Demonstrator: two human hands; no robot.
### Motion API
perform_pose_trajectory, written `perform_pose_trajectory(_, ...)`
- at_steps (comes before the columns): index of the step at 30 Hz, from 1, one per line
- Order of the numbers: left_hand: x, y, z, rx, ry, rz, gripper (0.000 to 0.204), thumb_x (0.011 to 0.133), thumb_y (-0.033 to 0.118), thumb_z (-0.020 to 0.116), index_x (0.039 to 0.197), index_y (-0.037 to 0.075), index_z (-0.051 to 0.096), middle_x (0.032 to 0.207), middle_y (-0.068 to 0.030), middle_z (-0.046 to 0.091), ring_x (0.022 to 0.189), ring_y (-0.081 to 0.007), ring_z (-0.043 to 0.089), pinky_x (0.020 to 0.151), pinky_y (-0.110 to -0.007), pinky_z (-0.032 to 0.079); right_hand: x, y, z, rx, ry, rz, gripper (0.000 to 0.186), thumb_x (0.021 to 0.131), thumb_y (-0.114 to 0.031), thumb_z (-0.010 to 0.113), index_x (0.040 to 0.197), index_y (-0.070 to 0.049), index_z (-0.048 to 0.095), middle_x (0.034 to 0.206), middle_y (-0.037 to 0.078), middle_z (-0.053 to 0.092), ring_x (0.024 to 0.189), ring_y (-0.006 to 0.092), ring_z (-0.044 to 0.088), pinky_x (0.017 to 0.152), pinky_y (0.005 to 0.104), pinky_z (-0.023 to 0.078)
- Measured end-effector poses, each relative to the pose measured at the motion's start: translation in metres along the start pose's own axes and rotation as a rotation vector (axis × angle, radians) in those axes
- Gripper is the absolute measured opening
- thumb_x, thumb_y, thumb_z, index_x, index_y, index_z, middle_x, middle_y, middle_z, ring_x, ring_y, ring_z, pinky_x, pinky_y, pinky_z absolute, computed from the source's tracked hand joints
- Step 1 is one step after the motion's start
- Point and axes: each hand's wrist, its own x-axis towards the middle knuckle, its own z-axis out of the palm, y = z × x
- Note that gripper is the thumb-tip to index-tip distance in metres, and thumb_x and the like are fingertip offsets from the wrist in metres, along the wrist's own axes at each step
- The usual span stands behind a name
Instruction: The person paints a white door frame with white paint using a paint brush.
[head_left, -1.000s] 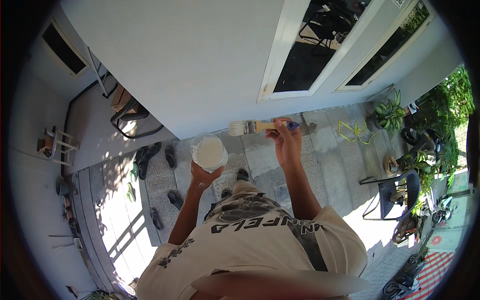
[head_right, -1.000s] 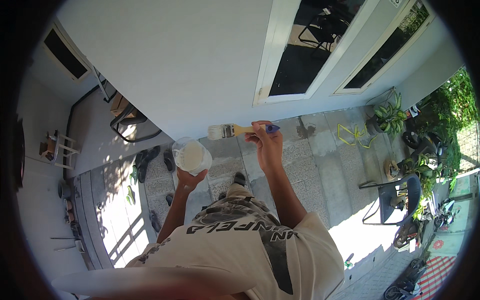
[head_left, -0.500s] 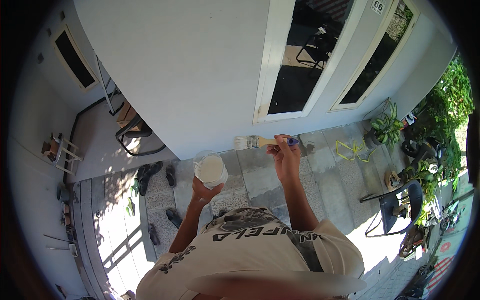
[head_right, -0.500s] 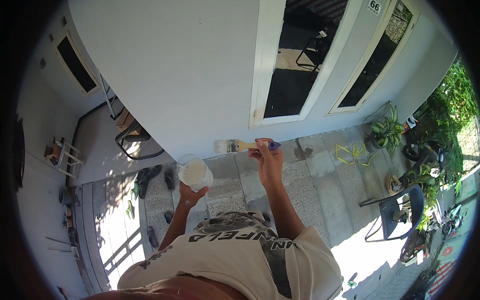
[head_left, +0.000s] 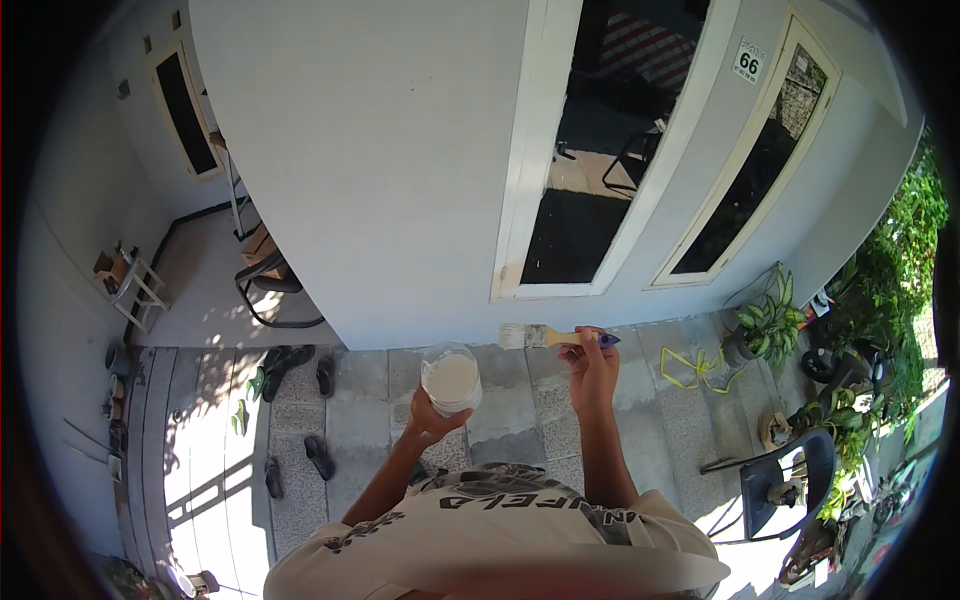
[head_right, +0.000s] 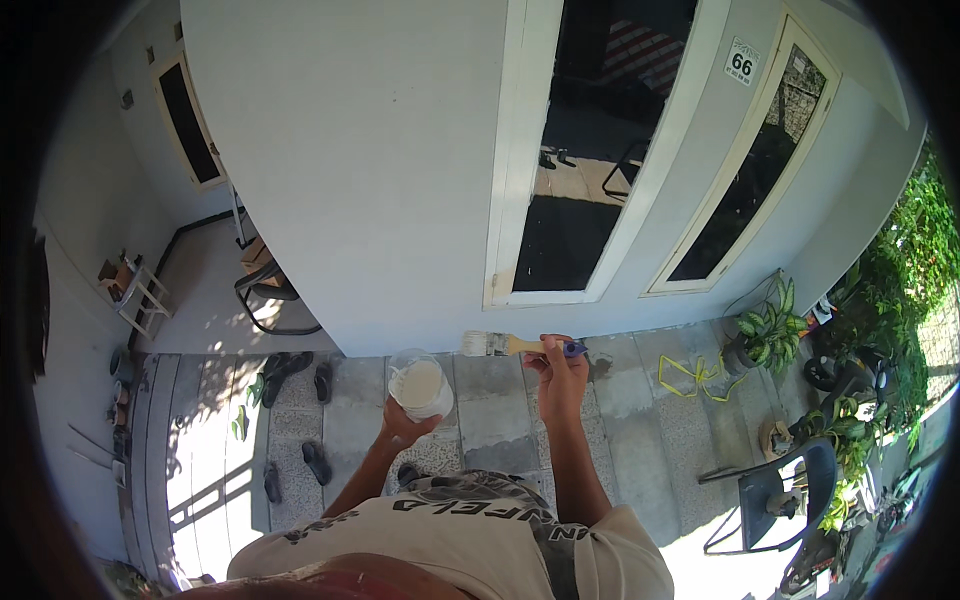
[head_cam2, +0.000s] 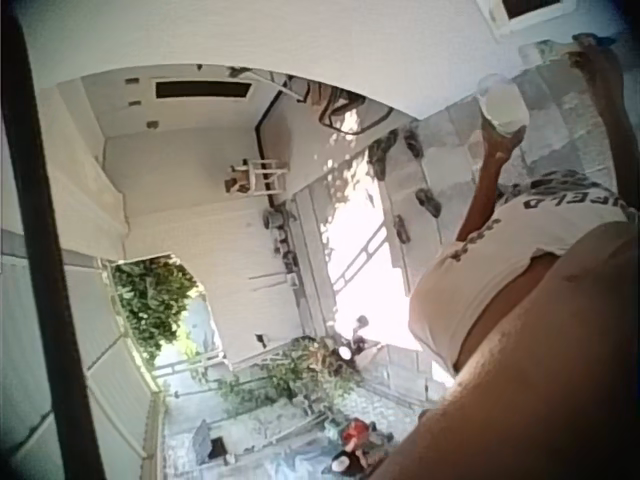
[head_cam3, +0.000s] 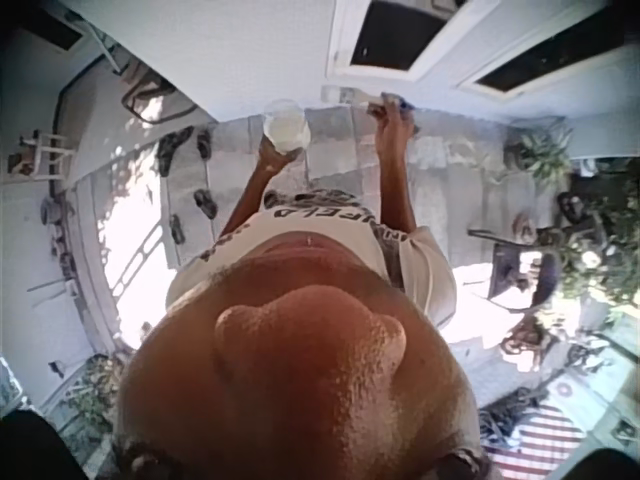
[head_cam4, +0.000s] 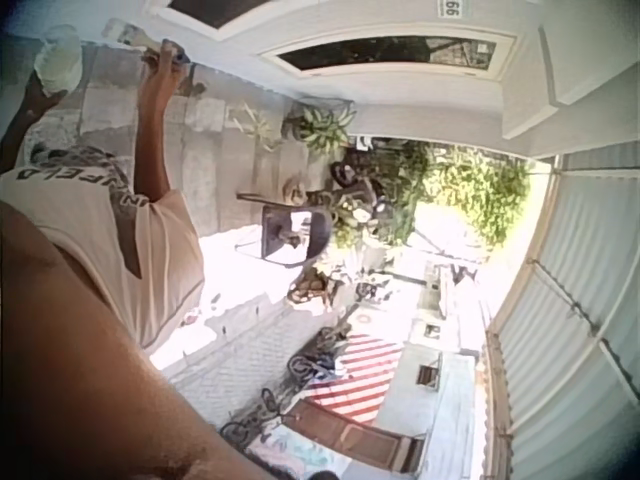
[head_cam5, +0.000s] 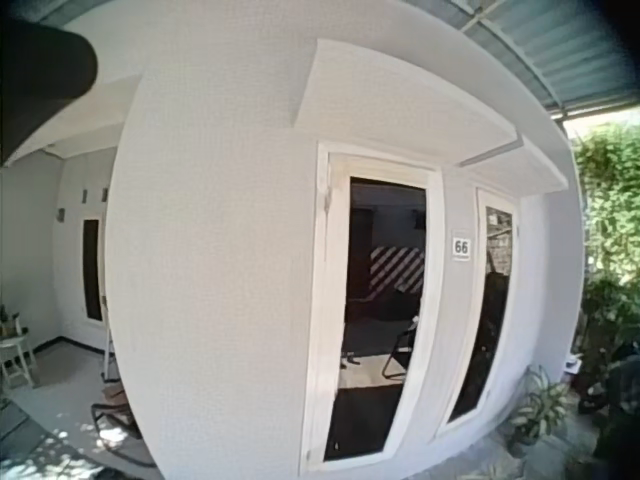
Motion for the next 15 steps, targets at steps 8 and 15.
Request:
perform_pose_trajectory(8, -0.008, 0.009, 0.029, 0.06, 0.012, 0.037, 0.09, 0.072, 0.024, 0.091, 0.144, 0.001, 0.043, 0.128, -0.0151, 0.065, 0.117, -0.026, 0.065, 0.1, -0.04, 0.052, 0.007, -0.025, -0.018, 0.029, -0.052, 0.019, 0.013, 0.101, -0.012, 0.065, 0.108, -0.002, 0.066, 0.095, 0.01, 0.072, 0.075, 0.0197, 0.071, 0.068, 0.0326, 0.058)
perform_pose_trajectory(15, -0.006, 0.021, 0.043, 0.05, -0.042, 0.011, 0.091, 0.073, 0.025, 0.091, 0.146, 0.002, 0.042, 0.131, -0.0151, 0.063, 0.122, -0.0256, 0.062, 0.104, -0.042, 0.049, 0.018, -0.094, 0.004, -0.113, -0.279, -0.168, 0.014, 0.1, -0.011, 0.065, 0.106, 0.002, 0.066, 0.088, 0.011, 0.069, 0.075, 0.0209, 0.07, 0.072, 0.0339, 0.059)
